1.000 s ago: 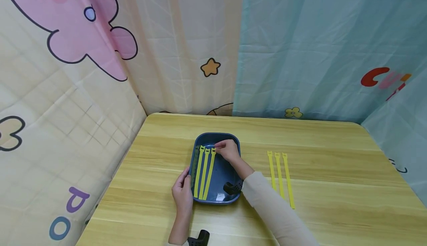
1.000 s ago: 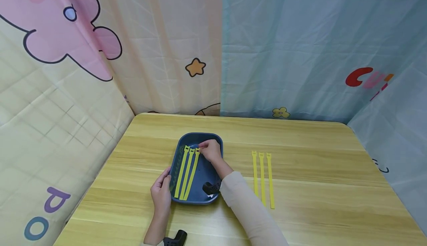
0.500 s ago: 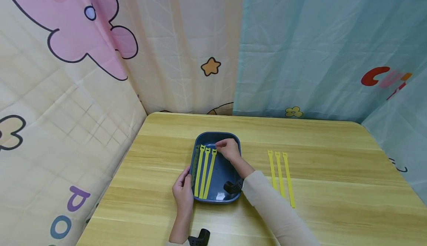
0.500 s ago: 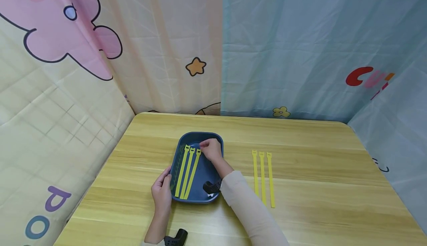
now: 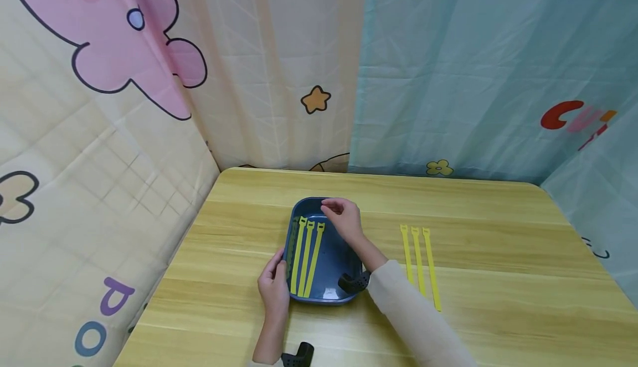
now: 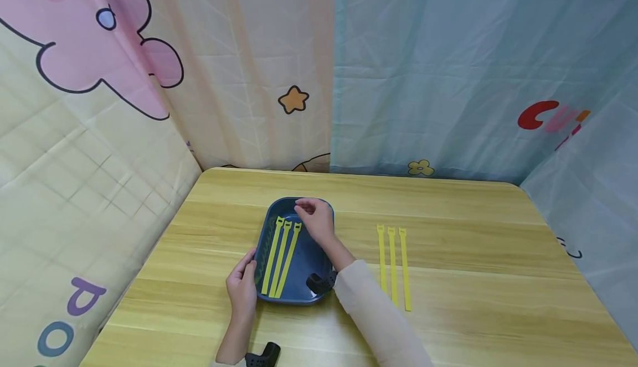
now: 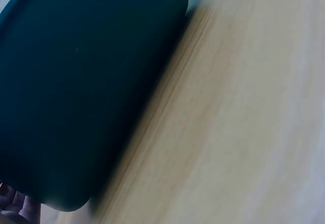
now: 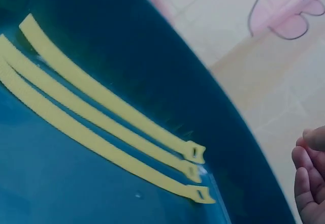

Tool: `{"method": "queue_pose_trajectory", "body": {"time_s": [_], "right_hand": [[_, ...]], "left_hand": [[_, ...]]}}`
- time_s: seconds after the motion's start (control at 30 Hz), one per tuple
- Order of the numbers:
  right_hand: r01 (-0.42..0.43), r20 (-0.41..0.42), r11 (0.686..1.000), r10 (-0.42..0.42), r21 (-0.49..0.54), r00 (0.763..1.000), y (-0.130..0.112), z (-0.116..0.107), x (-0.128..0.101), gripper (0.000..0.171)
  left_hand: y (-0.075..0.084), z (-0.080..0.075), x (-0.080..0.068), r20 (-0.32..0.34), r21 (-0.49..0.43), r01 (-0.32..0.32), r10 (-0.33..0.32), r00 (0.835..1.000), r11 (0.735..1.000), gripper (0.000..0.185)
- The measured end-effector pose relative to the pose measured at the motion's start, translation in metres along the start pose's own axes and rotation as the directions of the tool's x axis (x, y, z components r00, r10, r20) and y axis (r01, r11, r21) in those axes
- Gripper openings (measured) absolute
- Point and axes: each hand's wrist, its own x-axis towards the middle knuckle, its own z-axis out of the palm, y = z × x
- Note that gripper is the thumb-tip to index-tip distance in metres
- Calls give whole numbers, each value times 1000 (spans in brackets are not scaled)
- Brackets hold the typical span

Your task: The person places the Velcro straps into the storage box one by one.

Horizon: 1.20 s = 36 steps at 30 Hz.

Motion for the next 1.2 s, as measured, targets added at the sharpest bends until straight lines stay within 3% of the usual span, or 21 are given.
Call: {"method": "queue_pose_trajectory", "body": {"time_s": [0.33,0.57,0.77,1.2], "right_hand": [[-51,-44,997,54,52,998,-31,-41,-15,22],[-57,-79,995,63,77,995,-13,-62,-12,21],[-96,-92,995,95,-9,991,11,-79,-13,23],[-145,-19,961,145,-234,989,25,-118,-21,29]], "left_hand": [[0,-1,1,-5,-4,-11,11,1000,1000,30],[-1,-1,0,-14,2,-17,17,1000,1000,30],[0,-2,-1,-3,6,-19,19,1000,1000,30],[-3,0,0,3,16,-6,6,1000,1000,30]]}}
